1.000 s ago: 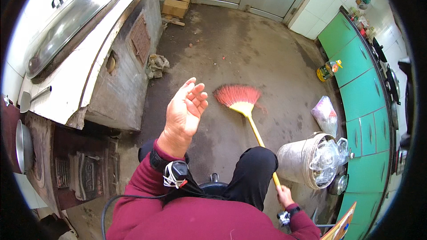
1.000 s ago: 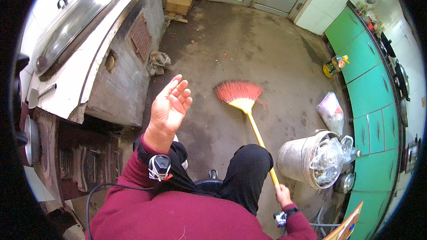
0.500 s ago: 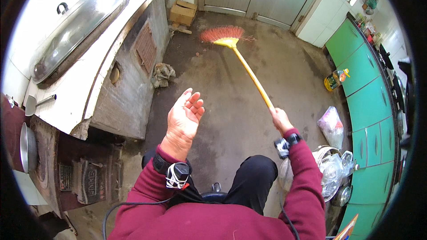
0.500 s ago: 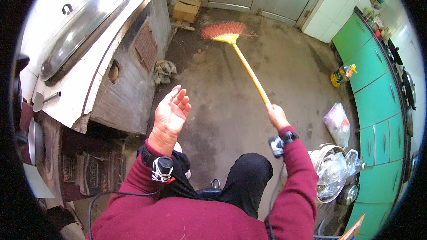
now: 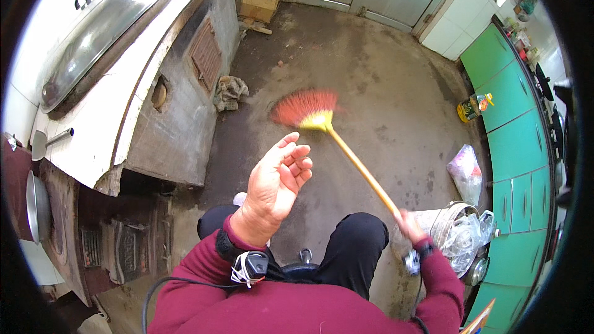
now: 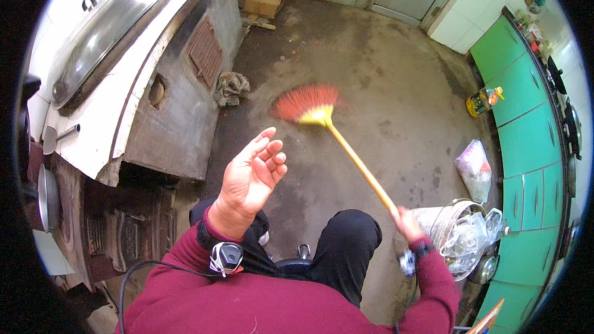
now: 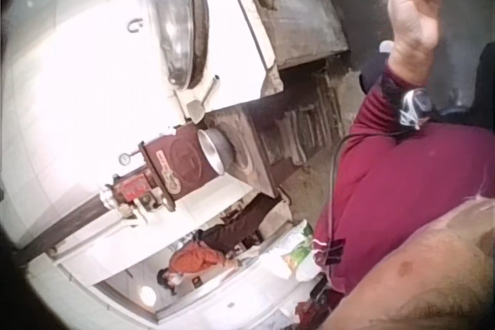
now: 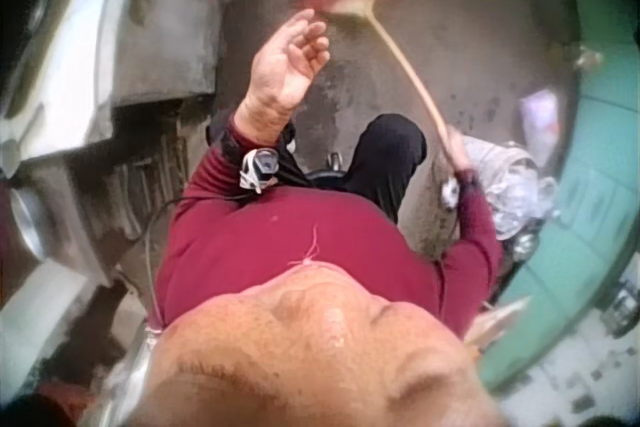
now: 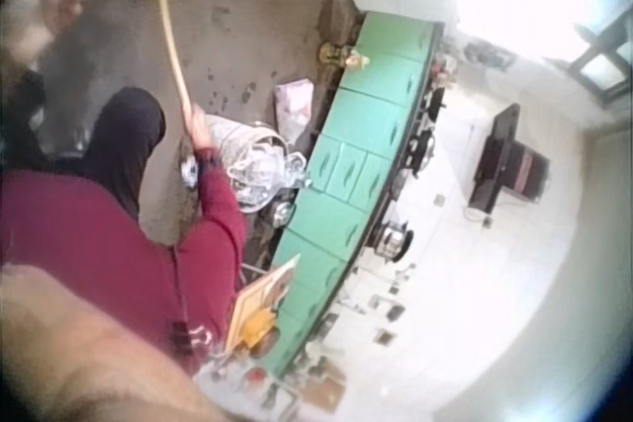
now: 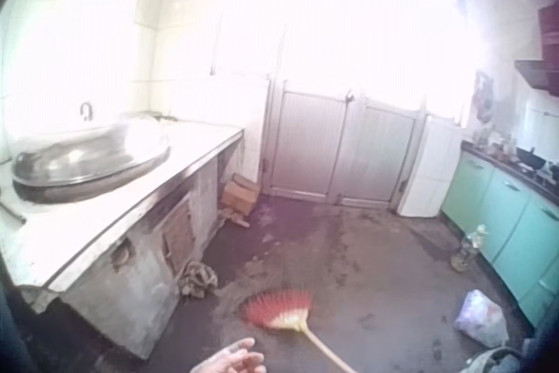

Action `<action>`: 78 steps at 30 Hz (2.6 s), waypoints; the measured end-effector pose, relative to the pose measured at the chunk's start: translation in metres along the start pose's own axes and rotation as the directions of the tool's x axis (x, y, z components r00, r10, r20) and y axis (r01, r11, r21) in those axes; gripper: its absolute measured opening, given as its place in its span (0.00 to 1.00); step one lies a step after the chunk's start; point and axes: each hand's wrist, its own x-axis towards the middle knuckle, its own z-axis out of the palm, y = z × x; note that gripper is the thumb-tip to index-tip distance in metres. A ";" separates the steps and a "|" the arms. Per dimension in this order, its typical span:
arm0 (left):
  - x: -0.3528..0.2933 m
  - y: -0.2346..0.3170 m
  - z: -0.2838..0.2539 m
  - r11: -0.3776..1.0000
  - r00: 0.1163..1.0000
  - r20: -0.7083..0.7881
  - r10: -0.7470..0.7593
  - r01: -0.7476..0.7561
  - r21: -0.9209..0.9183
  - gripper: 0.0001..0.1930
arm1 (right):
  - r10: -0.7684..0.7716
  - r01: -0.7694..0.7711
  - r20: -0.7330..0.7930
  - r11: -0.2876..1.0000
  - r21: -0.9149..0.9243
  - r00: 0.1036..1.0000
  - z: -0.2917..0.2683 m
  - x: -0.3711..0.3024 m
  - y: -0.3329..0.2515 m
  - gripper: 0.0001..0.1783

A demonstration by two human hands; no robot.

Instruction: The person sweeps the kitchen floor with a broom, then moves a small table and washes a knife and a metal bowl in the sink. The person rinses the knife and bowl under running water and places them aside.

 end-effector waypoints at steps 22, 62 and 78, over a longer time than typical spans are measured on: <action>0.049 -0.002 -0.038 0.954 0.940 -0.188 0.285 -0.257 0.156 0.11 | -0.217 -0.308 0.374 0.285 0.908 0.902 -0.106 -0.065 -0.249 0.12; 0.174 0.057 -0.019 0.972 0.936 -0.298 0.187 -0.132 0.196 0.05 | -0.331 -0.374 0.193 -0.670 0.642 0.924 -0.140 -0.027 -0.213 0.18; 0.242 0.078 -0.007 0.955 0.966 -0.171 0.192 -0.143 0.260 0.06 | -0.643 -0.668 0.216 -0.628 0.400 0.734 -0.091 -0.011 -0.347 0.20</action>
